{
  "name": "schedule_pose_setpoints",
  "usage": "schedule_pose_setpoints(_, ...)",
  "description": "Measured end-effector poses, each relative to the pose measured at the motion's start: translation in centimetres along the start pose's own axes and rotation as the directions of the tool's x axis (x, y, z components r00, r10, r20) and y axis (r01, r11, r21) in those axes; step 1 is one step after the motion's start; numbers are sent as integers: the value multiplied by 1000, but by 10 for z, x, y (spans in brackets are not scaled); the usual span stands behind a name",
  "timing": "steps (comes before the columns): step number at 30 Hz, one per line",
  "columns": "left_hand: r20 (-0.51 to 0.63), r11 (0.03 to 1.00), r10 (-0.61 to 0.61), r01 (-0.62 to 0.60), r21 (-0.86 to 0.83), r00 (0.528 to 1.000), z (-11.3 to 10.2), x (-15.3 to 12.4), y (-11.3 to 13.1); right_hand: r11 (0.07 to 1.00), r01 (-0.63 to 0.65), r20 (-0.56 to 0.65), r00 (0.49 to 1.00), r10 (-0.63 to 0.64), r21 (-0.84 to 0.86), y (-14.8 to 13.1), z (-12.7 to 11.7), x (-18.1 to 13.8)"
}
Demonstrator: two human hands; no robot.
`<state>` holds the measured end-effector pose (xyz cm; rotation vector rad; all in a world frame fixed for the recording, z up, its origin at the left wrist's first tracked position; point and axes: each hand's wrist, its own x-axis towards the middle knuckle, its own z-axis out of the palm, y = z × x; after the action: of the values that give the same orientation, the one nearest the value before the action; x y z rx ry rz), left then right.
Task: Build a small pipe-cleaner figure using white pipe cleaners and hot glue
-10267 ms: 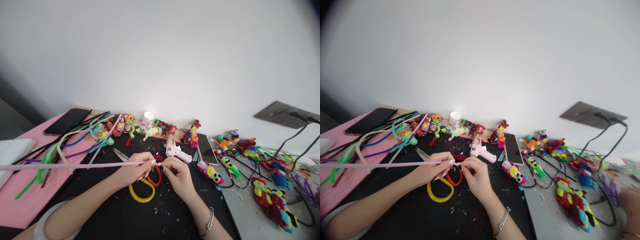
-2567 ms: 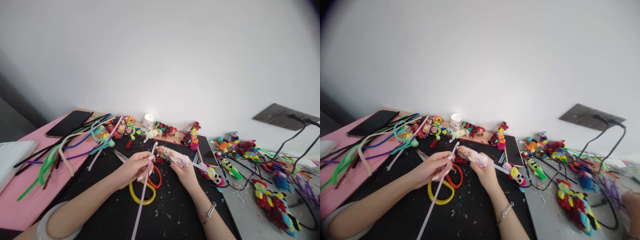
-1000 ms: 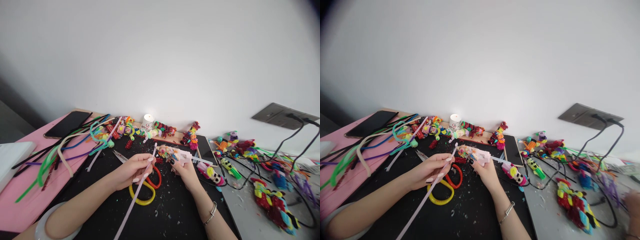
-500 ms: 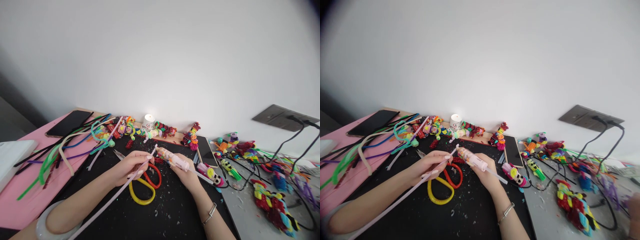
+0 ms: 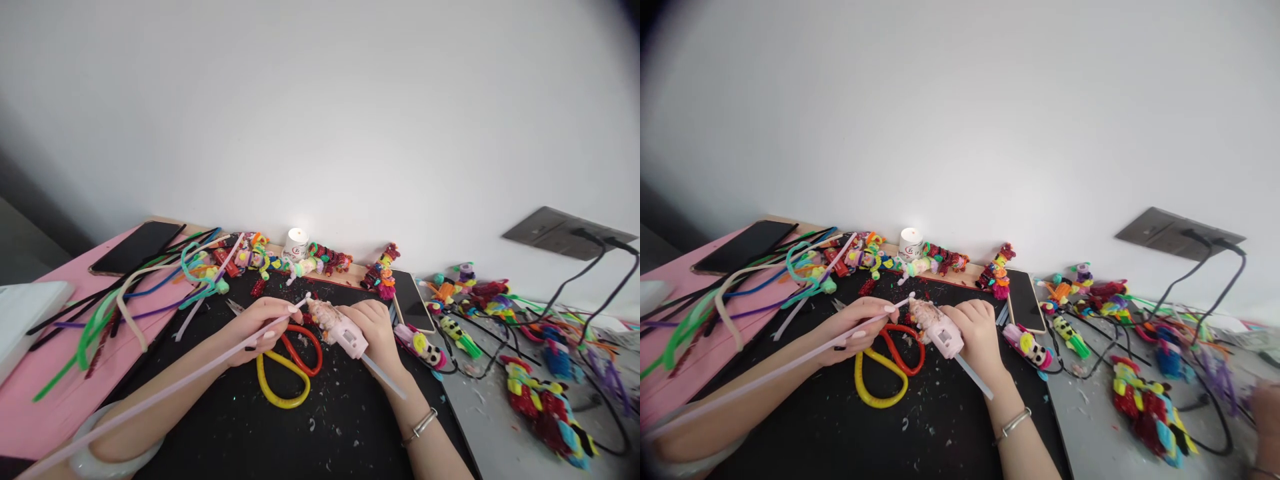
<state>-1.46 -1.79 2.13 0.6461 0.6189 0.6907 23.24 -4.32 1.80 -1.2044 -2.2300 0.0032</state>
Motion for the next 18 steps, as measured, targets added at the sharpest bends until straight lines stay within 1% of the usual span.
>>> schedule_pose_setpoints(6, 47, 997, -15, 18, -77, 999, -4, 0, 3, 999, -33, -6, 999, 33, -43, -7, -6, 3)
schedule_pose_setpoints(11, 34, 996, -1, 4, -93, 999, -5, 0, 4, 991, -79, 1, 997, 80, -111, -4, -5, 2)
schedule_pose_setpoints(15, -4, 999, 9, -9, -42, 1000, -3, 1, 2, 959, -180, -7, 983, 183, -219, -1, -3, 1)
schedule_pose_setpoints(18, -20, 998, 25, -24, 61, 999, 1, 2, -1, 905, -291, -42, 955, 292, -311, 1, 2, 0)
